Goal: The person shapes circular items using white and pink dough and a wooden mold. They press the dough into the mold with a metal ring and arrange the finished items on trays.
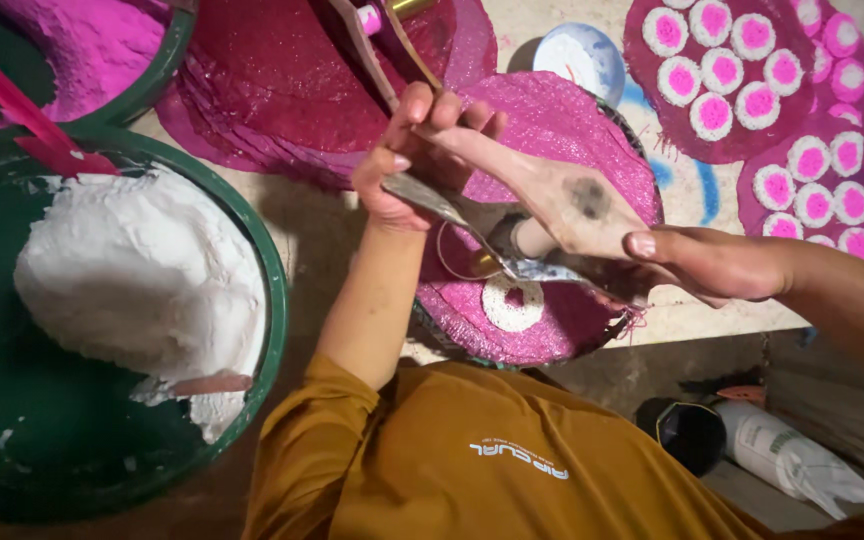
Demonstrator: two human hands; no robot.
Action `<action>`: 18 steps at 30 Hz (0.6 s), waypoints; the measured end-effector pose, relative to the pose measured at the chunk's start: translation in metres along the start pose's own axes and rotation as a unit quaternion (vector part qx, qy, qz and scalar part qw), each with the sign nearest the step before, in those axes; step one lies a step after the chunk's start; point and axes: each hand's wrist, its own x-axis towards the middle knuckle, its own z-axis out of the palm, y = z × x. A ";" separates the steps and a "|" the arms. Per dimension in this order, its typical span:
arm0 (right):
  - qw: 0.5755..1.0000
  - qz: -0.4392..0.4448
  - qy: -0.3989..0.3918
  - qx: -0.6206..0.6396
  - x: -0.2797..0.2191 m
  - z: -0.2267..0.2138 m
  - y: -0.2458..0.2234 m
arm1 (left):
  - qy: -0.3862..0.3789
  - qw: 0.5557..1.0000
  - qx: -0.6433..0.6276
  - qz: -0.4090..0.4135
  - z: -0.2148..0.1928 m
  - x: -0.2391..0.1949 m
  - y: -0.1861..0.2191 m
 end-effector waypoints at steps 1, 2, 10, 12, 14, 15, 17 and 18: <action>1.000 0.018 0.010 -0.013 0.004 0.001 -0.002 | 0.002 1.000 -0.024 0.013 -0.006 -0.003 -0.004; 0.996 0.068 0.036 -0.034 0.006 0.003 -0.004 | 0.004 0.998 -0.048 0.026 -0.012 -0.005 -0.008; 0.977 0.126 0.148 -0.083 0.028 0.032 -0.037 | -0.031 0.992 -0.100 0.069 -0.047 -0.014 0.010; 0.985 0.099 0.123 -0.076 0.033 0.041 -0.048 | -0.022 0.994 -0.088 0.067 -0.051 -0.017 0.019; 0.992 0.056 0.099 -0.058 0.034 0.047 -0.057 | -0.021 0.992 -0.103 0.074 -0.052 -0.020 0.021; 0.995 0.027 0.088 -0.042 0.034 0.049 -0.059 | -0.020 0.991 -0.111 0.077 -0.053 -0.021 0.019; 0.996 0.025 0.082 -0.035 0.030 0.050 -0.060 | -0.017 0.991 -0.110 0.071 -0.053 -0.023 0.008; 0.994 0.052 0.088 -0.044 0.027 0.049 -0.059 | -0.015 0.992 -0.109 0.068 -0.054 -0.023 0.001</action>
